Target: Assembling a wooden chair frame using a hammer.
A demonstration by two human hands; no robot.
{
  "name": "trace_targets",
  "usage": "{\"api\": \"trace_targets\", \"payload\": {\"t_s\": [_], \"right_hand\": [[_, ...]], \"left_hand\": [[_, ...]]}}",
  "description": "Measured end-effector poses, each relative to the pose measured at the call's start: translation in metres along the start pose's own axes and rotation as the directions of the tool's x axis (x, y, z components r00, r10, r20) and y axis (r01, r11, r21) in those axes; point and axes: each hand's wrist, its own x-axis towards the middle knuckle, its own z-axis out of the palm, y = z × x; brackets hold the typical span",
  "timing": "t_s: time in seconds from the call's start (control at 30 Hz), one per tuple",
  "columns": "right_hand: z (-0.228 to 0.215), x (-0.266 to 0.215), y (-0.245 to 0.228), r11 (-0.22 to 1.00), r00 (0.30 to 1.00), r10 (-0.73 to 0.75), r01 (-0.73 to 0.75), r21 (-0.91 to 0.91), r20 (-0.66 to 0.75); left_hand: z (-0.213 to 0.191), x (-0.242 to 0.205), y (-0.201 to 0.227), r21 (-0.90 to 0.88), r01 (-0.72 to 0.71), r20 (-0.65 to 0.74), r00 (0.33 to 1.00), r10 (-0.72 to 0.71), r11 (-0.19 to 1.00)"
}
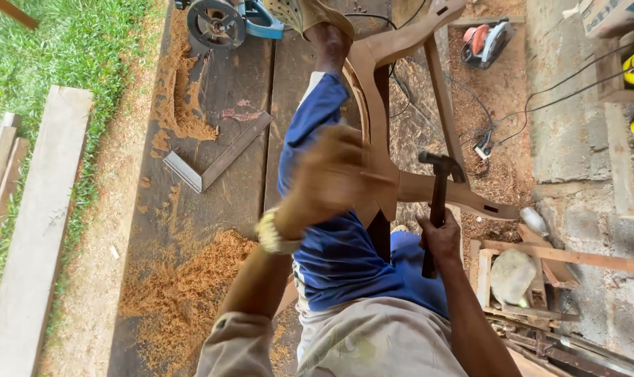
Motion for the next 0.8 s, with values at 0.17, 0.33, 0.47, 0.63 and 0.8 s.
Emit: {"api": "trace_targets", "payload": {"t_s": [0.17, 0.33, 0.47, 0.63, 0.8], "right_hand": [[-0.024, 0.012, 0.087, 0.986, 0.983, -0.161, 0.156, 0.058, 0.094], [-0.045, 0.007, 0.11, 0.995, 0.996, -0.087, 0.088, 0.049, -0.023], [-0.054, 0.019, 0.145, 0.995, 1.0, -0.019, 0.02, -0.102, 0.006], [-0.039, -0.001, 0.128, 0.947, 0.973, -0.098, 0.027, -0.319, -0.21], [0.011, -0.021, 0.082, 0.836, 0.861, -0.259, -0.026, -0.547, -0.437]], "left_hand": [[0.106, -0.037, -0.019, 0.231, -0.648, 0.551, 0.702, 0.452, 0.726], [0.142, -0.077, -0.023, 0.071, -0.683, 0.749, 0.518, 0.413, 0.727], [0.149, -0.089, -0.019, 0.095, -0.743, 0.743, 0.496, 0.449, 0.663], [0.143, -0.078, -0.001, 0.078, -0.759, 0.709, 0.498, 0.499, 0.647], [0.145, -0.076, 0.005, 0.031, -0.749, 0.777, 0.434, 0.455, 0.662]]}}
